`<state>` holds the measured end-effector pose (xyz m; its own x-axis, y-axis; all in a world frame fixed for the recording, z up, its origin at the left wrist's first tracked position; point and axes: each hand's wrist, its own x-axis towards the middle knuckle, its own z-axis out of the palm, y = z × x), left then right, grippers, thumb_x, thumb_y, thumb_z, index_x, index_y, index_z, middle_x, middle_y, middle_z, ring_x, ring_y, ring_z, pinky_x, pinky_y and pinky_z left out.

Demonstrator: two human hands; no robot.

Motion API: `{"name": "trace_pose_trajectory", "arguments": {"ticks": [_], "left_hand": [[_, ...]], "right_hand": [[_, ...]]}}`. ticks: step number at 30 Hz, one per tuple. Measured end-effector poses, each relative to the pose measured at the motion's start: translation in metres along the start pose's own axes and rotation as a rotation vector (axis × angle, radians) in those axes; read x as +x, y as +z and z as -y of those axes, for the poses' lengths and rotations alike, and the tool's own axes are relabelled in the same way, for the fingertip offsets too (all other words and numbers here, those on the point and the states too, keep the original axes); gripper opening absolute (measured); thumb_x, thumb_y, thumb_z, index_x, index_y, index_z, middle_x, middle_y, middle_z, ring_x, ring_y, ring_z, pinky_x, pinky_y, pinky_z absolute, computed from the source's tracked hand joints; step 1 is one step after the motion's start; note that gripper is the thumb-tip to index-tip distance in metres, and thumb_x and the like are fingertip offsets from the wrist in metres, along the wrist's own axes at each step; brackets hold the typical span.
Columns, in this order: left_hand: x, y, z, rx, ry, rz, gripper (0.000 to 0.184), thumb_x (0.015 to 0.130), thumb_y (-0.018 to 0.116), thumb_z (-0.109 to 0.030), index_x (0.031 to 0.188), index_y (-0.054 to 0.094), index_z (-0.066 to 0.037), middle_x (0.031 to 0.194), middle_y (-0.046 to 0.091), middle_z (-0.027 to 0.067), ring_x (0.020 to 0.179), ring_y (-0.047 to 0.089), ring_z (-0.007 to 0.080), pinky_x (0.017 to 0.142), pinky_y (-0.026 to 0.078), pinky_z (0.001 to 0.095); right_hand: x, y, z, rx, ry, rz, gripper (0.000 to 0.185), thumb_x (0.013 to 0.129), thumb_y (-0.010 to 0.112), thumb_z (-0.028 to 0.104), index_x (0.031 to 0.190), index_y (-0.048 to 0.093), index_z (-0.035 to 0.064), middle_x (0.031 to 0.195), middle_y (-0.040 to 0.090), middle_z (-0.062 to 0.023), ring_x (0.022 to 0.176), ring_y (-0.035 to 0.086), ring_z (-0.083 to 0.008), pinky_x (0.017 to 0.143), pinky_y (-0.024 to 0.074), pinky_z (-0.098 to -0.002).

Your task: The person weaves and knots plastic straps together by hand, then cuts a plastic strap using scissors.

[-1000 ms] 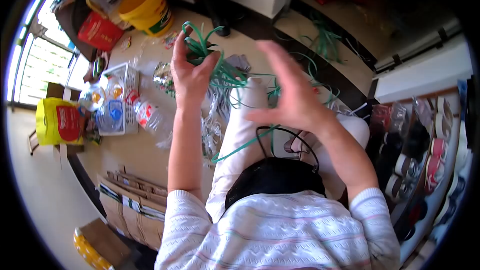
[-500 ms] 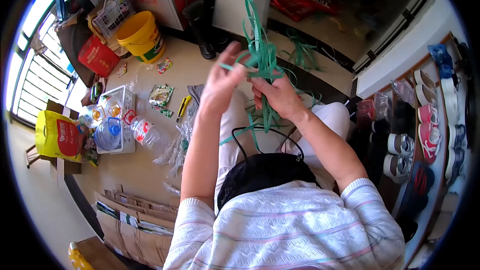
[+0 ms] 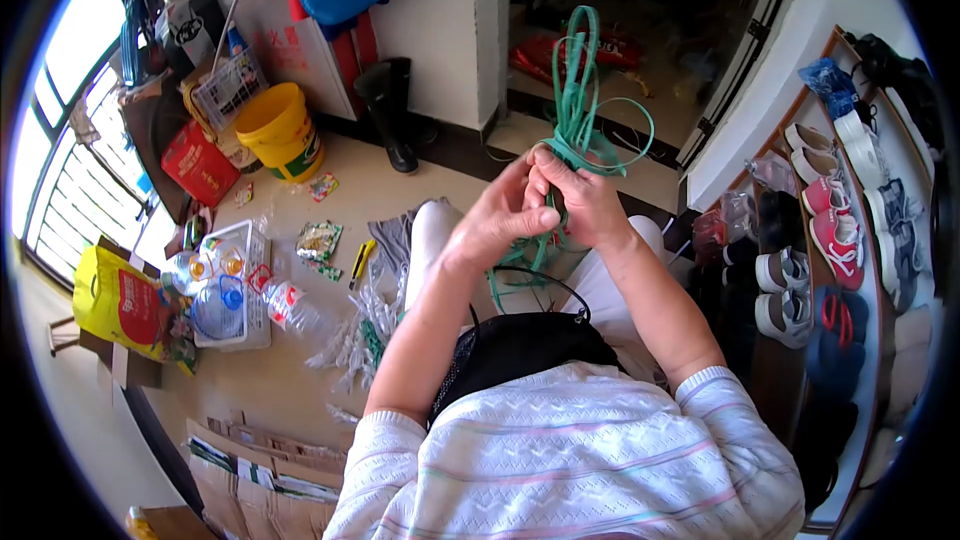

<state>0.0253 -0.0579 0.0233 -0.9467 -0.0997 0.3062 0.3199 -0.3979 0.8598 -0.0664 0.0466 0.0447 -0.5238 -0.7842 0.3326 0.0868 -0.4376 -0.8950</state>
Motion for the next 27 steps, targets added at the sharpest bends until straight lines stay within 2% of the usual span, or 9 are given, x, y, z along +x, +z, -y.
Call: {"name": "trace_pose_trajectory", "arguments": {"ticks": [4,7,11,14,17,21,22,26,27], "left_hand": [[-0.006,0.018,0.021,-0.191,-0.012,-0.120,0.080,0.078,0.063,-0.049,0.135,0.028,-0.005,0.130,0.042,0.0107,0.117,0.045,0.0248,0.092,0.041,0.0487],[0.004,0.022,0.029,-0.457,-0.061,-0.336,0.065,0.089,0.041,-0.054,0.129,0.035,-0.004,0.125,0.047,0.0128,0.113,0.047,0.0297,0.092,0.042,0.0457],[0.014,0.023,0.022,-0.675,-0.062,-0.444,0.054,0.092,0.038,-0.049,0.121,0.045,-0.003,0.118,0.052,0.0115,0.108,0.050,0.0258,0.092,0.042,0.0414],[0.015,0.029,0.016,-0.627,-0.100,-0.624,0.047,0.092,0.039,-0.046,0.114,0.052,-0.006,0.112,0.056,0.0104,0.102,0.054,0.0230,0.091,0.042,0.0387],[0.016,0.035,0.025,-0.632,0.064,-0.499,0.045,0.093,0.038,-0.044,0.114,0.052,-0.007,0.110,0.056,0.0101,0.101,0.055,0.0229,0.090,0.043,0.0386],[0.020,0.023,0.022,-0.726,-0.047,-0.509,0.049,0.095,0.032,-0.044,0.115,0.046,-0.001,0.115,0.053,0.0129,0.105,0.052,0.0287,0.092,0.041,0.0410],[0.022,0.014,0.027,-0.865,0.038,-0.306,0.046,0.096,0.031,-0.041,0.113,0.045,-0.001,0.114,0.053,0.0146,0.107,0.051,0.0299,0.095,0.040,0.0422],[0.023,0.024,0.026,-0.778,-0.045,-0.485,0.044,0.096,0.030,-0.038,0.116,0.045,-0.002,0.116,0.053,0.0149,0.112,0.048,0.0295,0.097,0.037,0.0436],[0.023,0.027,0.028,-0.593,0.048,-0.393,0.045,0.096,0.029,-0.038,0.120,0.043,-0.004,0.121,0.050,0.0128,0.114,0.047,0.0288,0.097,0.037,0.0442]], "right_hand": [[0.002,0.001,0.023,0.056,-0.052,-0.214,0.021,0.089,0.056,0.023,0.089,0.054,0.0023,0.068,0.053,-0.0027,0.065,0.057,-0.0146,0.060,0.0480,-0.0262],[0.005,0.000,0.021,-0.055,-0.205,-0.282,0.017,0.086,0.060,0.019,0.091,0.057,0.0036,0.072,0.057,-0.0028,0.069,0.060,-0.0146,0.062,0.0487,-0.0258],[-0.008,0.020,-0.002,-0.403,-0.314,-0.293,0.010,0.085,0.061,0.013,0.086,0.057,0.0033,0.074,0.059,-0.0018,0.069,0.059,-0.0114,0.062,0.0464,-0.0240],[-0.005,0.018,-0.017,-0.322,-0.326,-0.271,0.008,0.086,0.059,0.010,0.085,0.057,0.0027,0.076,0.060,-0.0021,0.070,0.057,-0.0106,0.065,0.0452,-0.0239],[-0.006,0.019,-0.009,-0.261,-0.298,-0.238,0.006,0.086,0.058,0.009,0.085,0.058,0.0025,0.078,0.061,-0.0026,0.073,0.057,-0.0099,0.068,0.0447,-0.0242],[-0.009,0.013,-0.010,-0.350,-0.303,-0.172,0.005,0.086,0.057,0.008,0.085,0.057,0.0025,0.080,0.061,-0.0025,0.076,0.056,-0.0099,0.071,0.0444,-0.0248],[-0.011,0.014,-0.011,-0.368,-0.348,-0.164,0.005,0.086,0.057,0.008,0.085,0.057,0.0027,0.080,0.061,-0.0025,0.076,0.056,-0.0098,0.070,0.0443,-0.0245],[-0.008,0.004,-0.019,-0.291,-0.278,-0.222,0.010,0.087,0.054,0.010,0.084,0.058,0.0022,0.084,0.062,-0.0043,0.084,0.058,-0.0130,0.082,0.0428,-0.0280],[-0.007,0.005,-0.009,-0.216,-0.215,-0.267,0.009,0.088,0.052,0.010,0.088,0.057,0.0027,0.086,0.061,-0.0051,0.084,0.058,-0.0131,0.081,0.0441,-0.0275]]}}
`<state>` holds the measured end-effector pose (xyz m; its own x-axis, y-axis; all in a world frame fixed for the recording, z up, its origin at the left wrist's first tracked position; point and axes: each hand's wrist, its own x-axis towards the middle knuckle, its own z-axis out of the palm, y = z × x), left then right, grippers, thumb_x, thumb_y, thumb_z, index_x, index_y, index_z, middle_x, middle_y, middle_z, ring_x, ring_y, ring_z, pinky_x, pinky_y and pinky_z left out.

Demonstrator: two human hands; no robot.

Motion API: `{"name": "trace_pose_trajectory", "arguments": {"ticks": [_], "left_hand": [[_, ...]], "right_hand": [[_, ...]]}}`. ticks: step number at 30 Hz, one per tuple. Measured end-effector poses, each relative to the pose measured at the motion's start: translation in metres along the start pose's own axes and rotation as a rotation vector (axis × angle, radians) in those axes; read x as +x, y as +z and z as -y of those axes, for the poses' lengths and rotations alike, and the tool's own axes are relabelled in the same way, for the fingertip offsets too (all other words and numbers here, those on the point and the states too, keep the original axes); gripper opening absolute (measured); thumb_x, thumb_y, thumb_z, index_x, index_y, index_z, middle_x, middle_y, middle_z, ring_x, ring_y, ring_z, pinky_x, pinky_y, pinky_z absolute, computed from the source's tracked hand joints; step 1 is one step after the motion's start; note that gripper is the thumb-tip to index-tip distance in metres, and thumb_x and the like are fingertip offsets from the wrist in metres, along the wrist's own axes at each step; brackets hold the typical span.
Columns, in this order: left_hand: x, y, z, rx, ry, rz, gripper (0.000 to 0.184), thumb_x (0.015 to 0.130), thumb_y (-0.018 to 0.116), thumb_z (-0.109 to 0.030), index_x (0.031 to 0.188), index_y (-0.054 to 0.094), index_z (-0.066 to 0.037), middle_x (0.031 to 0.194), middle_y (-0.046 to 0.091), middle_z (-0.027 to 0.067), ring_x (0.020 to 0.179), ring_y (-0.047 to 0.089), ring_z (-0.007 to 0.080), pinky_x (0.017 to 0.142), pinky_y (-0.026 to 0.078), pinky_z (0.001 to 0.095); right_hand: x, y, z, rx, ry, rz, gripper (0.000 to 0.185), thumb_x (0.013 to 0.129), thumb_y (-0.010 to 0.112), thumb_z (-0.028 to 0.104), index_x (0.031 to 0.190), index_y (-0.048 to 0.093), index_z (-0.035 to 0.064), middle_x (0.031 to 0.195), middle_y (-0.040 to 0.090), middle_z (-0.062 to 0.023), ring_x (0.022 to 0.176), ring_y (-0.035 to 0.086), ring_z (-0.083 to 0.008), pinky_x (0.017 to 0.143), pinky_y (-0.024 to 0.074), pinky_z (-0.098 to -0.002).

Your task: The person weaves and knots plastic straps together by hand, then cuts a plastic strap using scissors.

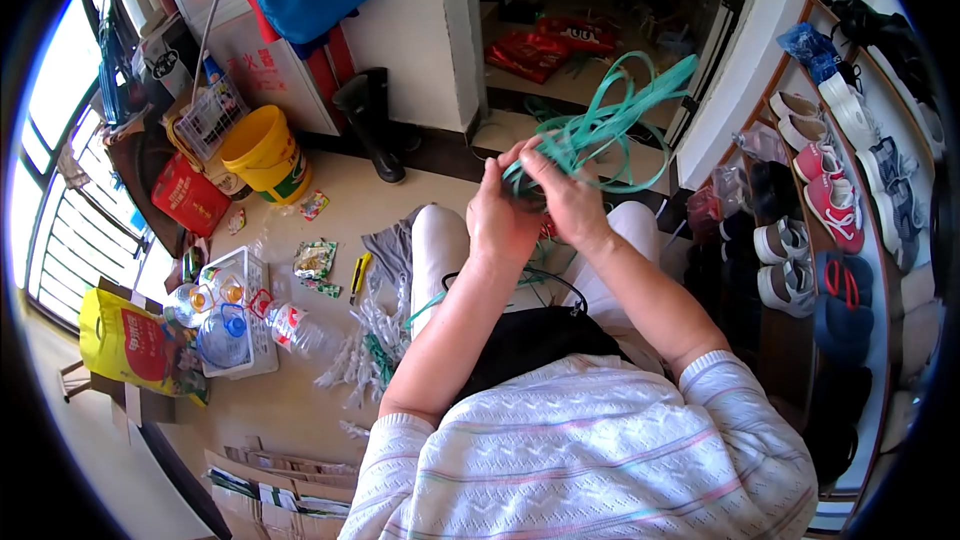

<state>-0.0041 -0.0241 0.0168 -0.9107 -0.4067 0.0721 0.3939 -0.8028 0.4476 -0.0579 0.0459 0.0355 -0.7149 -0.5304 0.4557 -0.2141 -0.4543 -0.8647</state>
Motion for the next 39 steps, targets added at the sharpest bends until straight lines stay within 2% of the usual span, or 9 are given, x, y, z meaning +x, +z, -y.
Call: {"name": "trace_pose_trajectory", "arguments": {"ticks": [2,11,14,20,25,27,31,35,39], "left_hand": [[-0.003,0.005,0.005,-0.102,-0.106,-0.051,0.045,0.097,0.027,-0.039,0.122,0.044,-0.006,0.126,0.047,0.0115,0.116,0.045,0.0286,0.096,0.037,0.0462],[-0.004,0.016,0.008,-0.163,-0.010,-0.075,0.028,0.096,0.035,-0.035,0.083,0.046,-0.013,0.094,0.053,0.0012,0.099,0.049,0.0182,0.095,0.035,0.0381],[0.013,-0.027,0.018,-0.236,-0.092,0.225,0.032,0.095,0.037,-0.038,0.081,0.046,-0.011,0.091,0.053,0.0047,0.103,0.049,0.0200,0.092,0.037,0.0363],[-0.007,0.009,-0.024,0.645,-0.032,0.303,0.053,0.080,0.066,-0.030,0.120,0.048,-0.001,0.102,0.057,0.0040,0.089,0.053,0.0120,0.078,0.043,0.0268],[-0.008,0.015,-0.038,0.888,-0.202,0.459,0.047,0.078,0.068,-0.019,0.118,0.053,0.001,0.101,0.061,0.0079,0.094,0.056,0.0161,0.085,0.044,0.0299],[-0.009,0.011,-0.029,0.881,-0.099,0.498,0.037,0.082,0.066,-0.021,0.110,0.057,0.001,0.085,0.061,0.0062,0.059,0.056,0.0096,0.044,0.045,0.0218],[-0.018,0.014,-0.033,0.915,-0.323,0.344,0.035,0.087,0.058,-0.024,0.110,0.057,0.002,0.093,0.062,0.0102,0.080,0.059,0.0144,0.067,0.050,0.0275],[-0.014,-0.001,-0.023,0.783,-0.133,0.281,0.032,0.091,0.052,-0.029,0.100,0.059,0.001,0.086,0.063,0.0093,0.067,0.058,0.0131,0.064,0.050,0.0268],[-0.015,-0.002,-0.025,1.073,-0.018,0.242,0.026,0.093,0.047,-0.024,0.084,0.056,-0.001,0.065,0.056,0.0030,0.054,0.051,0.0091,0.053,0.043,0.0238]], "right_hand": [[0.010,0.001,0.014,0.140,-0.008,-0.012,0.005,0.087,0.053,0.005,0.089,0.055,0.0014,0.081,0.061,-0.0053,0.074,0.057,-0.0108,0.067,0.0457,-0.0231],[0.001,0.006,-0.006,0.030,-0.209,-0.003,0.008,0.087,0.053,0.006,0.093,0.053,0.0008,0.073,0.056,-0.0027,0.072,0.055,-0.0113,0.069,0.0452,-0.0254],[-0.001,0.004,-0.002,0.275,-0.033,-0.019,0.006,0.088,0.052,0.007,0.090,0.055,0.0016,0.070,0.053,-0.0009,0.064,0.051,-0.0089,0.062,0.0428,-0.0228],[-0.017,-0.011,0.013,0.052,0.165,0.078,0.010,0.080,0.058,0.010,0.086,0.056,0.0028,0.064,0.050,-0.0001,0.050,0.046,-0.0064,0.043,0.0349,-0.0205],[-0.028,-0.020,0.011,-0.100,0.367,0.331,0.011,0.076,0.058,0.002,0.086,0.054,0.0019,0.065,0.052,-0.0028,0.052,0.052,-0.0110,0.045,0.0414,-0.0231],[-0.028,-0.025,0.015,-0.014,0.515,0.381,0.013,0.074,0.059,-0.001,0.087,0.055,0.0012,0.066,0.054,-0.0034,0.051,0.053,-0.0121,0.045,0.0418,-0.0238],[-0.027,-0.035,0.015,-0.019,0.560,0.481,0.017,0.075,0.062,0.000,0.092,0.056,0.0006,0.075,0.059,-0.0060,0.059,0.059,-0.0152,0.051,0.0462,-0.0255],[-0.029,-0.062,-0.002,-0.163,0.399,0.664,0.022,0.080,0.066,0.009,0.099,0.058,0.0012,0.093,0.062,-0.0072,0.080,0.063,-0.0158,0.069,0.0502,-0.0258],[-0.026,-0.091,0.028,-0.168,0.402,0.366,0.016,0.082,0.063,0.010,0.096,0.059,0.0023,0.083,0.061,-0.0016,0.071,0.058,-0.0073,0.064,0.0478,-0.0204]]}}
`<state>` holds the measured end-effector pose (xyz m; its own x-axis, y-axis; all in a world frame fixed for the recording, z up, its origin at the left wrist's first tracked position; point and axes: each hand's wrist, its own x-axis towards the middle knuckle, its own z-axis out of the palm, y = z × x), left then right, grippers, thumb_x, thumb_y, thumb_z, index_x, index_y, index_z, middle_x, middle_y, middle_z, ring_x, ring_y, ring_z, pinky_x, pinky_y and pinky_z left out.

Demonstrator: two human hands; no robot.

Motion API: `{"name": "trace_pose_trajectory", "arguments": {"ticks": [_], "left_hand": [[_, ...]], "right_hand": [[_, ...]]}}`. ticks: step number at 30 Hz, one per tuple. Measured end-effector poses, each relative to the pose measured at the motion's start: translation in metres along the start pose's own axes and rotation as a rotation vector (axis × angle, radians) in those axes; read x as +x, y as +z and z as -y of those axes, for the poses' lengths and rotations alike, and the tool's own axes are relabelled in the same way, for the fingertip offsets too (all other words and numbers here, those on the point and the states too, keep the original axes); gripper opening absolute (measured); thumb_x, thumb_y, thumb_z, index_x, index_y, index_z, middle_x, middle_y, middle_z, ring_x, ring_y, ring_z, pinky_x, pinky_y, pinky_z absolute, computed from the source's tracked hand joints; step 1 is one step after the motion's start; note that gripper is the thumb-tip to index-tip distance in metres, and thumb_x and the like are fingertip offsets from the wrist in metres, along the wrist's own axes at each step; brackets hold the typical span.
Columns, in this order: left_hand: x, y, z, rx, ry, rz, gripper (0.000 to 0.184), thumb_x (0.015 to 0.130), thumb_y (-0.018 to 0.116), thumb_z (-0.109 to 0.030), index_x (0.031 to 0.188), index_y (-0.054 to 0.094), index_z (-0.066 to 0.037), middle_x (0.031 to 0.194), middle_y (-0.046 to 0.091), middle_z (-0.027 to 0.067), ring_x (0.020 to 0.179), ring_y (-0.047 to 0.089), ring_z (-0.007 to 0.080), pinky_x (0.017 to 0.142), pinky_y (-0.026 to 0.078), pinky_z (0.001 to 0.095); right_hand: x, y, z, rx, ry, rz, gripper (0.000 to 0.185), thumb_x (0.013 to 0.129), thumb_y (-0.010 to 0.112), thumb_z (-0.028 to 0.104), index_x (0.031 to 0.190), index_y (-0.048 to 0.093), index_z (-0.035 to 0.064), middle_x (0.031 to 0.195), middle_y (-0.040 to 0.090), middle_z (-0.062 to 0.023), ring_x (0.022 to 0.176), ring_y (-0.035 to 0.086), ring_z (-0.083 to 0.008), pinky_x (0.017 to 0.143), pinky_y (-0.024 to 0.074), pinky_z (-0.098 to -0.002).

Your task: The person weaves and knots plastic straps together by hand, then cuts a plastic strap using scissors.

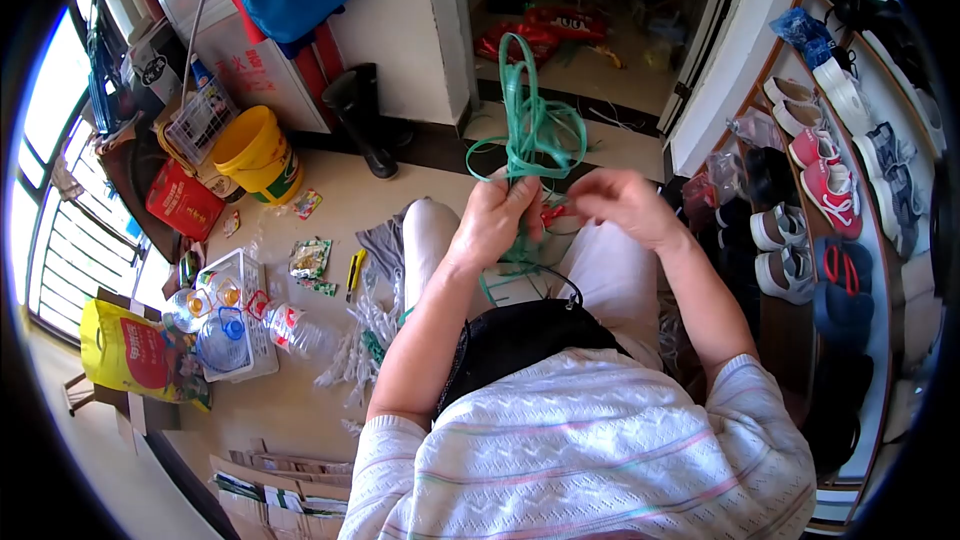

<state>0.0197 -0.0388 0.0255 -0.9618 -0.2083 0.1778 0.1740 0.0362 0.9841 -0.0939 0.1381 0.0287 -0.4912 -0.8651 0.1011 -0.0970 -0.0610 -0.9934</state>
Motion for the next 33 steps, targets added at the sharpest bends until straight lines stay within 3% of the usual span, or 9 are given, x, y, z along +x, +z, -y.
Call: {"name": "trace_pose_trajectory", "arguments": {"ticks": [5,9,11,12,15,19,23,27,33], "left_hand": [[0.004,0.015,0.006,0.450,0.037,-0.164,0.020,0.090,0.049,-0.020,0.084,0.053,-0.001,0.057,0.053,0.0063,0.054,0.054,0.0177,0.051,0.040,0.0318],[0.000,0.021,0.002,0.534,0.162,-0.173,0.014,0.086,0.051,-0.014,0.088,0.052,0.001,0.065,0.057,0.0183,0.065,0.058,0.0353,0.057,0.043,0.0398],[0.000,0.017,0.001,0.610,0.084,-0.174,0.013,0.085,0.050,-0.011,0.089,0.051,0.001,0.070,0.057,0.0231,0.071,0.056,0.0425,0.060,0.043,0.0430],[0.002,0.016,0.007,0.730,0.189,-0.227,0.014,0.086,0.051,-0.013,0.086,0.050,0.001,0.071,0.057,0.0239,0.071,0.055,0.0434,0.059,0.042,0.0442],[0.006,0.009,0.013,0.786,0.056,-0.187,0.021,0.087,0.050,-0.018,0.083,0.046,0.003,0.074,0.058,0.0261,0.074,0.056,0.0448,0.065,0.044,0.0504],[0.014,-0.003,0.029,0.802,0.070,-0.237,0.023,0.088,0.049,-0.020,0.082,0.046,0.002,0.072,0.057,0.0264,0.074,0.054,0.0453,0.065,0.043,0.0511],[0.013,-0.010,0.028,0.730,0.148,-0.241,0.024,0.088,0.049,-0.020,0.084,0.047,0.003,0.074,0.057,0.0262,0.073,0.054,0.0453,0.063,0.042,0.0494],[0.016,-0.014,0.021,0.507,0.013,-0.239,0.023,0.087,0.050,-0.019,0.088,0.051,0.004,0.070,0.057,0.0218,0.065,0.056,0.0394,0.059,0.042,0.0449],[0.019,-0.019,0.019,0.065,-0.228,-0.182,0.021,0.087,0.050,-0.018,0.089,0.054,0.002,0.069,0.058,0.0180,0.061,0.056,0.0325,0.057,0.044,0.0406]], "right_hand": [[-0.010,0.021,0.045,-0.194,-0.307,-0.223,0.016,0.081,0.064,0.006,0.096,0.059,0.0024,0.077,0.057,0.0025,0.064,0.051,-0.0026,0.059,0.0424,-0.0164],[0.007,0.031,0.032,-0.756,-0.317,-0.234,0.011,0.079,0.067,0.007,0.085,0.061,0.0012,0.071,0.054,0.0029,0.060,0.050,-0.0045,0.054,0.0398,-0.0195],[0.010,0.032,0.026,-0.647,-0.400,-0.262,0.010,0.078,0.068,0.007,0.079,0.061,0.0006,0.070,0.052,0.0013,0.060,0.048,-0.0064,0.054,0.0387,-0.0202],[0.008,0.033,0.029,-0.545,-0.412,-0.264,0.010,0.078,0.068,0.007,0.079,0.061,0.0006,0.071,0.052,0.0012,0.060,0.047,-0.0062,0.054,0.0384,-0.0199],[-0.001,0.023,0.047,-0.508,-0.535,-0.261,0.005,0.081,0.063,0.003,0.080,0.059,0.0011,0.073,0.051,0.0007,0.061,0.044,-0.0046,0.057,0.0364,-0.0175],[-0.014,0.004,0.068,-0.074,-0.422,-0.190,0.006,0.087,0.054,0.007,0.087,0.054,0.0008,0.074,0.057,-0.0038,0.065,0.051,-0.0079,0.063,0.0416,-0.0200],[-0.030,-0.007,0.073,-0.154,-0.469,-0.233,0.007,0.085,0.060,0.009,0.085,0.056,0.0027,0.074,0.056,0.0003,0.070,0.052,-0.0067,0.065,0.0418,-0.0192],[-0.049,0.002,0.087,-0.611,-0.402,0.040,0.010,0.076,0.068,0.009,0.077,0.058,0.0039,0.070,0.056,-0.0028,0.070,0.055,-0.0134,0.070,0.0419,-0.0258],[-0.063,0.007,0.092,-0.503,-0.529,0.095,0.013,0.079,0.066,0.012,0.076,0.057,0.0033,0.068,0.057,-0.0038,0.063,0.055,-0.0136,0.073,0.0437,-0.0285]]}}
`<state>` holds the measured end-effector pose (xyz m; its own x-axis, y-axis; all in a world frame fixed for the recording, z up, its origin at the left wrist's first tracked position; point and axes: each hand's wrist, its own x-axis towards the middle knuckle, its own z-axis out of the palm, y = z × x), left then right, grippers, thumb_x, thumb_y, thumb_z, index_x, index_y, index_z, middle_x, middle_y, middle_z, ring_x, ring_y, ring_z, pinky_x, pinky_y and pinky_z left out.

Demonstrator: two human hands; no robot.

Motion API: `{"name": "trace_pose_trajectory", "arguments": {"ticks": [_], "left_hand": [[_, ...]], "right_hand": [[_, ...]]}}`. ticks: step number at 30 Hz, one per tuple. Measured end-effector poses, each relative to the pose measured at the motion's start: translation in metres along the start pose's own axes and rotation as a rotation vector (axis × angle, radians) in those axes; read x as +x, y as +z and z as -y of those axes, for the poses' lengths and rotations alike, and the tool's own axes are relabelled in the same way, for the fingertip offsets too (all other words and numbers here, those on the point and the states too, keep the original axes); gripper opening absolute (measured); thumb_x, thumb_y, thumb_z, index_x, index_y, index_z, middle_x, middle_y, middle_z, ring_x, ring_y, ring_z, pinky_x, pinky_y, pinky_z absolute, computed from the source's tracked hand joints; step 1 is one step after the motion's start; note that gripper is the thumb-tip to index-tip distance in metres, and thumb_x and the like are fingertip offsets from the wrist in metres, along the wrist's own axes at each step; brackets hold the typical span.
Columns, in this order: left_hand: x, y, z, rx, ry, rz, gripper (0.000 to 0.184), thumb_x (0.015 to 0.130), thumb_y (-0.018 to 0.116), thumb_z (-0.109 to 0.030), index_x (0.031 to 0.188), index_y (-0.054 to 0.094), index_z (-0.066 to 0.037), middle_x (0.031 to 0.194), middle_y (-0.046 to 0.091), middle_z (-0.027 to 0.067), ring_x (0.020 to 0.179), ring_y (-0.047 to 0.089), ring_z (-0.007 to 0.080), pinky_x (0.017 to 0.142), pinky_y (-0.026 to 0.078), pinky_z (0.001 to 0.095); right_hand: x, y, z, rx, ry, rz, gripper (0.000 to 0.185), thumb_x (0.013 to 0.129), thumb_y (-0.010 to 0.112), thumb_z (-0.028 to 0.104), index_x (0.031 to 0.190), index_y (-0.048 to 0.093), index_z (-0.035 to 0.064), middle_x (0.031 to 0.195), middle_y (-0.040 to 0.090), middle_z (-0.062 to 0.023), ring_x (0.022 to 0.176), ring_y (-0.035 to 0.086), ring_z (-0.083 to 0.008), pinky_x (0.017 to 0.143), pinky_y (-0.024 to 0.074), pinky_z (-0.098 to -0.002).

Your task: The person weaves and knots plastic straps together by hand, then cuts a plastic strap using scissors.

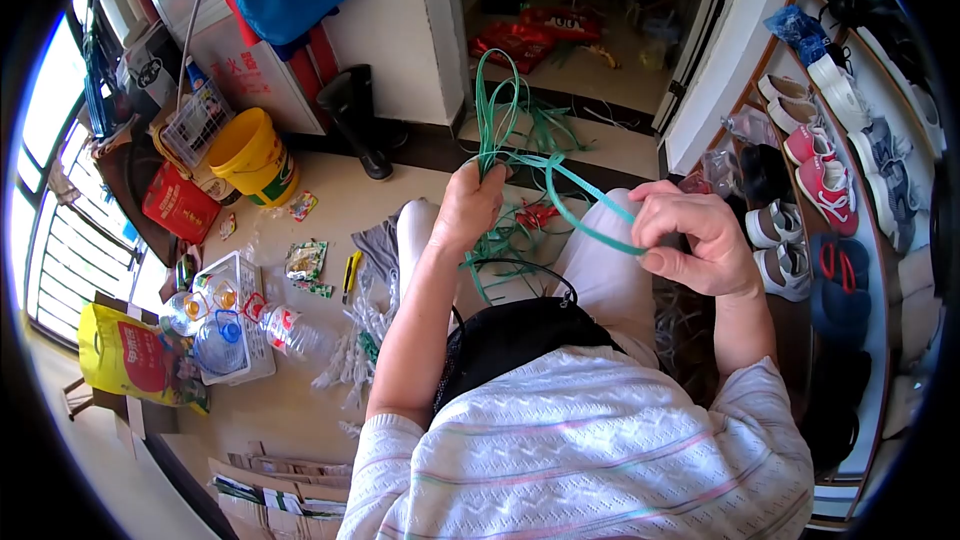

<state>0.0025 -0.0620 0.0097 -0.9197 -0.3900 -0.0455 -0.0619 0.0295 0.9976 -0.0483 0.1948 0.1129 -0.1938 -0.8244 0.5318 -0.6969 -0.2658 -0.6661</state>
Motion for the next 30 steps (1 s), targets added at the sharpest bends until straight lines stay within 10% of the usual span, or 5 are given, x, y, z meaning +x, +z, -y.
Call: {"name": "trace_pose_trajectory", "arguments": {"ticks": [4,8,18,22,30], "left_hand": [[0.006,0.011,0.022,0.613,0.536,-0.091,0.020,0.087,0.051,-0.018,0.093,0.052,0.000,0.072,0.060,0.0232,0.063,0.058,0.0394,0.056,0.045,0.0458],[-0.026,0.050,0.022,1.119,0.337,0.314,0.020,0.085,0.054,-0.020,0.091,0.048,-0.002,0.070,0.059,0.0218,0.070,0.059,0.0398,0.060,0.047,0.0482],[-0.081,0.043,-0.033,0.706,0.875,0.400,0.024,0.080,0.063,-0.022,0.081,0.048,-0.003,0.062,0.056,0.0155,0.058,0.058,0.0333,0.050,0.046,0.0413],[-0.060,0.018,-0.056,0.429,0.515,-0.148,0.025,0.087,0.058,-0.024,0.090,0.049,-0.001,0.064,0.058,0.0161,0.056,0.058,0.0274,0.054,0.046,0.0363],[0.027,-0.037,0.007,-0.016,0.089,-0.250,0.021,0.090,0.052,-0.029,0.096,0.050,-0.008,0.056,0.042,0.0021,0.042,0.040,0.0117,0.037,0.030,0.0264]], "right_hand": [[0.014,0.013,-0.006,0.444,0.146,-0.120,0.012,0.089,0.054,0.012,0.089,0.052,0.0003,0.074,0.059,-0.0066,0.066,0.058,-0.0130,0.062,0.0476,-0.0256],[0.061,-0.001,-0.001,0.560,0.113,-0.256,0.014,0.093,0.045,0.015,0.090,0.050,0.0019,0.075,0.058,-0.0105,0.060,0.057,-0.0176,0.067,0.0489,-0.0328],[0.059,-0.034,-0.165,0.535,0.622,-0.342,0.013,0.088,0.053,0.013,0.089,0.056,0.0003,0.076,0.062,-0.0098,0.060,0.061,-0.0184,0.056,0.0526,-0.0321],[-0.009,0.031,-0.208,1.008,0.945,-0.641,0.009,0.085,0.056,0.010,0.087,0.056,0.0017,0.078,0.063,-0.0116,0.062,0.063,-0.0206,0.055,0.0529,-0.0303],[-0.016,0.026,-0.106,0.767,0.272,-0.817,0.009,0.086,0.059,0.012,0.089,0.060,0.0034,0.086,0.065,-0.0112,0.070,0.064,-0.0160,0.062,0.0537,-0.0265]]}}
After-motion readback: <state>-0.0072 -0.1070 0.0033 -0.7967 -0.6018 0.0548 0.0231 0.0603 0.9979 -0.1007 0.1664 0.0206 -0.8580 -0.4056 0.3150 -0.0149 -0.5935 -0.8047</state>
